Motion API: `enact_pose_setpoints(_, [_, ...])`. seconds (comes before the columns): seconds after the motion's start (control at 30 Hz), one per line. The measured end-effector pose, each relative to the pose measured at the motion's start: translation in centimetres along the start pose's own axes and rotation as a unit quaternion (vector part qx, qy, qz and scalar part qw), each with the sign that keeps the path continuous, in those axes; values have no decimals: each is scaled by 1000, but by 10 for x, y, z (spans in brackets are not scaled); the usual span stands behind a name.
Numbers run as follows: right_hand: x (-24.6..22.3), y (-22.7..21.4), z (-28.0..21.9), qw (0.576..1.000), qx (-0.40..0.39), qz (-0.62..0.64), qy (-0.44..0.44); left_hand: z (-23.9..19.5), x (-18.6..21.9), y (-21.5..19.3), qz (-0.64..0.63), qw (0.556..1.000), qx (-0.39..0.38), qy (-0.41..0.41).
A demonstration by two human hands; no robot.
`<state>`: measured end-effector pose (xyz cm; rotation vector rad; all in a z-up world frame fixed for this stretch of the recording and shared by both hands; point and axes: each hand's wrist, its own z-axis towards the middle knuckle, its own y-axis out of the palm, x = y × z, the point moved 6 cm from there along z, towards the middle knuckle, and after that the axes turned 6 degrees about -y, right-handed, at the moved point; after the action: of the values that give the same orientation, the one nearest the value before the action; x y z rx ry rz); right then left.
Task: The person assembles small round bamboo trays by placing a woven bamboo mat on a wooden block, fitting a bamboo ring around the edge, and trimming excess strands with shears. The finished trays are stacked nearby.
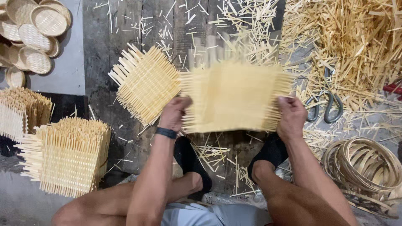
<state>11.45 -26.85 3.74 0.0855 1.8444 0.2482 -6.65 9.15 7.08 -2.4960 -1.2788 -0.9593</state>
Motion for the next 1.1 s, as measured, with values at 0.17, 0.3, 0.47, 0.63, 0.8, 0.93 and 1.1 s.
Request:
enact_pose_setpoints(0.17, [-9, -3, 4, 991, 3, 113, 70, -38, 63, -107, 113, 951, 283, 43])
enact_pose_setpoints(0.3, [0, 13, -7, 990, -59, -39, 122, -59, 77, -138, 464, 705, 537, 4])
enact_pose_setpoints(0.47, [3, 32, -13, 987, -118, -74, 86, 19, -5, -17, 416, 891, 118, 141])
enact_pose_setpoints(0.63, [1, 24, -10, 985, -102, -122, 74, 67, -62, 43, 233, 966, -107, -30])
enact_pose_setpoints(0.8, [24, 16, -12, 975, -101, -184, 67, 67, -58, 28, 321, 944, -75, -17])
enact_pose_setpoints(0.93, [23, 4, -9, 971, -98, -216, 0, 56, -46, 34, 393, 917, -65, -15])
enact_pose_setpoints(1.1, [-70, -104, -15, 939, 28, -333, -81, 38, -36, 43, 313, 949, -36, -8])
